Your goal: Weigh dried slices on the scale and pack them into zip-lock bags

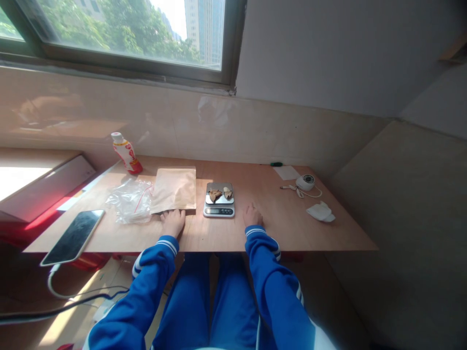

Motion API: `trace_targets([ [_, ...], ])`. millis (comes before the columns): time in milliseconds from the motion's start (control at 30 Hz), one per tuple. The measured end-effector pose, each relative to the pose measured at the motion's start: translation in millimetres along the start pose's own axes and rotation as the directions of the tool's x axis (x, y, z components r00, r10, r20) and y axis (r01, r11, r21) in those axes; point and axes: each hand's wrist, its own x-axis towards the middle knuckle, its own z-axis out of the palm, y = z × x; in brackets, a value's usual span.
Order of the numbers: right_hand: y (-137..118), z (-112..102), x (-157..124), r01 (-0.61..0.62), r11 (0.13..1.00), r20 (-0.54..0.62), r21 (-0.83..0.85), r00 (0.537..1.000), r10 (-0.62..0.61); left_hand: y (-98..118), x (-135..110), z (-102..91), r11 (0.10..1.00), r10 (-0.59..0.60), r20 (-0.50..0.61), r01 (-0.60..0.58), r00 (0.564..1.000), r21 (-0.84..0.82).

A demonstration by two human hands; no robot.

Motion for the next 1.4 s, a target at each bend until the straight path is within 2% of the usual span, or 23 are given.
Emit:
trace_targets([
  [233,0,0,0,-0.001,1.0,-0.002,0.017,1.0,0.001,-4,-8,-3.1,0.994,0.091,0.051,-0.094,0.995,0.061],
  [467,1,0,0,0.001,0.999,-0.012,0.032,1.0,-0.001,-14,-2,1.4,0.998,0.01,0.029,-0.011,1.0,0.054],
  [667,1,3,1,-0.006,0.999,-0.005,0.035,1.0,0.007,-21,-6,-4.3,0.999,0.035,0.056,-0.034,0.998,-0.026],
  [800,1,2,1,-0.01,0.999,0.012,0.038,1.0,0.01,-26,-15,-11.6,0.99,0.101,0.069,-0.094,0.992,-0.105],
  [933,0,1,0,-0.021,0.999,0.023,0.031,1.0,0.02,-27,-31,-21.9,0.949,0.185,-0.026,-0.185,0.982,-0.254],
  [1033,0,0,0,-0.022,0.999,0.023,0.027,1.0,0.021,-17,-45,-32.1,0.923,0.198,-0.118,-0.226,0.973,-0.311],
  [1167,0,-1,-1,-0.015,0.999,0.022,0.029,1.0,0.015,13,-53,-43.4,0.903,0.155,-0.252,-0.241,0.955,-0.357],
  [1267,0,-3,-1,-0.012,0.999,0.025,0.034,1.0,0.011,41,-47,-43.0,0.878,0.182,-0.264,-0.277,0.947,-0.391],
  [1400,-1,-5,-2,-0.008,0.999,0.026,0.041,1.0,0.007,77,-23,-25.5,0.836,0.309,-0.226,-0.377,0.924,-0.399],
])
